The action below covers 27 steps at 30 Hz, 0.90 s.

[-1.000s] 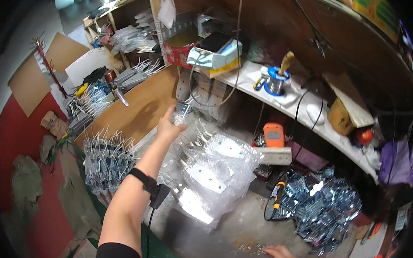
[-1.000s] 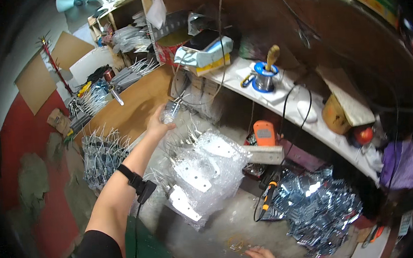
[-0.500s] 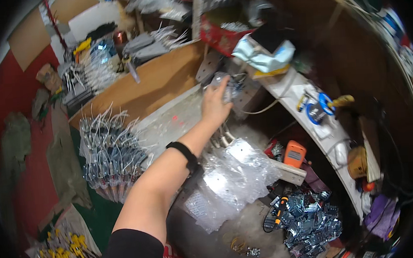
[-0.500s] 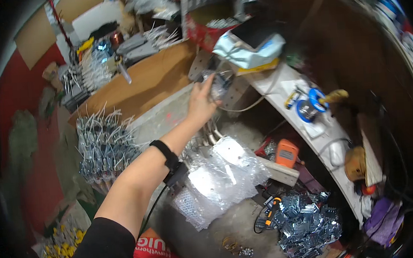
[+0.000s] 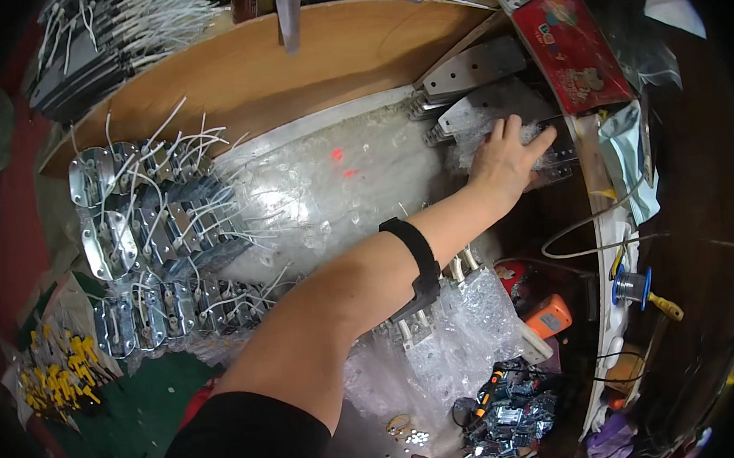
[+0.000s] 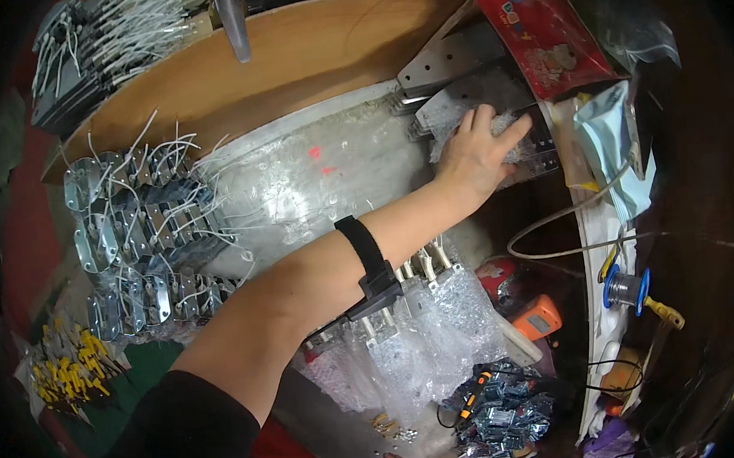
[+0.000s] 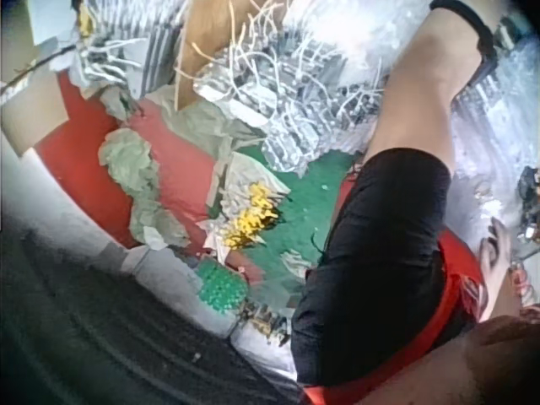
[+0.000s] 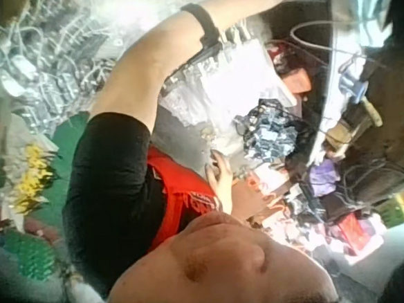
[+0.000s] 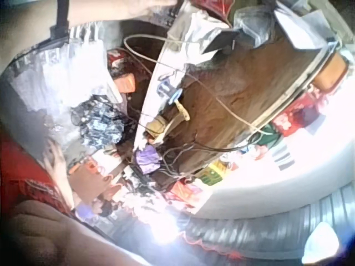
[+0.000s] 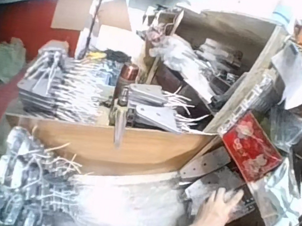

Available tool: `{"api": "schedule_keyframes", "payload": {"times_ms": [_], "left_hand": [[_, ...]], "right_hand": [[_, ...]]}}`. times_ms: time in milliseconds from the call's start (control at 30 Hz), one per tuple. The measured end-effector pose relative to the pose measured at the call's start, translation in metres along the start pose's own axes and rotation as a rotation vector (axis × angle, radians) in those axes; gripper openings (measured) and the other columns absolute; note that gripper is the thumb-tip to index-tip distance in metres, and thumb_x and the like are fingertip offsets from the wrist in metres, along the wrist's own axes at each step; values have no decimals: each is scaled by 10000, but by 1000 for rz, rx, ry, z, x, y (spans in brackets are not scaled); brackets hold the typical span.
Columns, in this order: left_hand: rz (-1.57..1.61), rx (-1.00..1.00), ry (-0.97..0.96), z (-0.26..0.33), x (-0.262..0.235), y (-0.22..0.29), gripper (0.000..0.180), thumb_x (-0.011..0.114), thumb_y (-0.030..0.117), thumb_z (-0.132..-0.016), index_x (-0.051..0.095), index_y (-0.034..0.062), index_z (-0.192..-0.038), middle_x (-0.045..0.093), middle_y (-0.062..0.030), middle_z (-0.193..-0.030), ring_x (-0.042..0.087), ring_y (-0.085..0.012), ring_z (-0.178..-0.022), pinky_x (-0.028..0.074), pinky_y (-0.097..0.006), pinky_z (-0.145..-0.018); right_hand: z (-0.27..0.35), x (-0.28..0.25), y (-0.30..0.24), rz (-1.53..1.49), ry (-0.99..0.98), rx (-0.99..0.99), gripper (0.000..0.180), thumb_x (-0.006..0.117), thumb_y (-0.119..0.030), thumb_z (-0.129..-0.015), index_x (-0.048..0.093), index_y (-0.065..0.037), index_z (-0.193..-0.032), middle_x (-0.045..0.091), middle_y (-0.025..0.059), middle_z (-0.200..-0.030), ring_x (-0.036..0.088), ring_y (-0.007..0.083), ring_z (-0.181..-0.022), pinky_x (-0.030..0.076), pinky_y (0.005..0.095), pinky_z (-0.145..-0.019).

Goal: Assembling metal hardware components using a pneumatic screwdriver and pliers at a workshop bench.

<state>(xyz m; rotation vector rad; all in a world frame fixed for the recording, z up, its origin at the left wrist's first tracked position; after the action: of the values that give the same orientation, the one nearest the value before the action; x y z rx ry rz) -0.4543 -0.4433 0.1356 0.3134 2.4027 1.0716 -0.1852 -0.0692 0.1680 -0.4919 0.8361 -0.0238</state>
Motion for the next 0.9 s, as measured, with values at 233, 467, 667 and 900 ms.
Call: {"api": "schedule_keyframes", "payload": {"times_ms": [233, 467, 667, 900], "left_hand": [[-73, -53, -44, -7, 14, -12, 636, 794, 153, -633, 545, 182, -1218, 464, -154, -1113, 485, -334, -1055, 516, -424, -783], [-162, -7, -89, -10, 20, -8, 574, 770, 160, -651, 564, 178, -1186, 479, -145, -1120, 490, -323, -1056, 491, -429, -824], [-195, -4, -125, -3, 20, -11, 639, 766, 152, -658, 518, 189, -1246, 462, -153, -1186, 489, -330, -1085, 489, -440, -836], [-192, -14, -185, 2, 14, -14, 676, 758, 135, -677, 471, 162, -1287, 466, -158, -1204, 490, -335, -1120, 450, -448, -880]], "right_hand": [[0, 1, 2, 44, -38, 6, 408, 597, -98, -858, 553, -69, -1262, 583, 164, -1184, 618, 271, -958, 491, 335, -726], [0, 2, 2, 10, -54, 37, 420, 599, -91, -851, 546, -53, -1266, 577, 180, -1188, 605, 294, -1001, 483, 355, -809], [1, 2, 2, -6, -85, 105, 426, 603, -85, -848, 541, -49, -1268, 572, 192, -1200, 595, 313, -1043, 465, 372, -890], [7, 0, -4, 1, -89, 44, 450, 621, -87, -837, 529, -46, -1275, 566, 200, -1201, 594, 323, -1032, 465, 384, -898]]}}
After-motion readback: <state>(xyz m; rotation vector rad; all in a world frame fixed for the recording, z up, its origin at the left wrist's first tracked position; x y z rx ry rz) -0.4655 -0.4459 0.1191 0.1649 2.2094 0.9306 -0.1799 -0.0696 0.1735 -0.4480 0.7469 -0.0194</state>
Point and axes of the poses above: each hand's wrist, its own z-axis away from the middle knuckle, its own x-axis out of the palm, y = z × x, the point moved 7 cm from there along -z, towards the middle knuckle
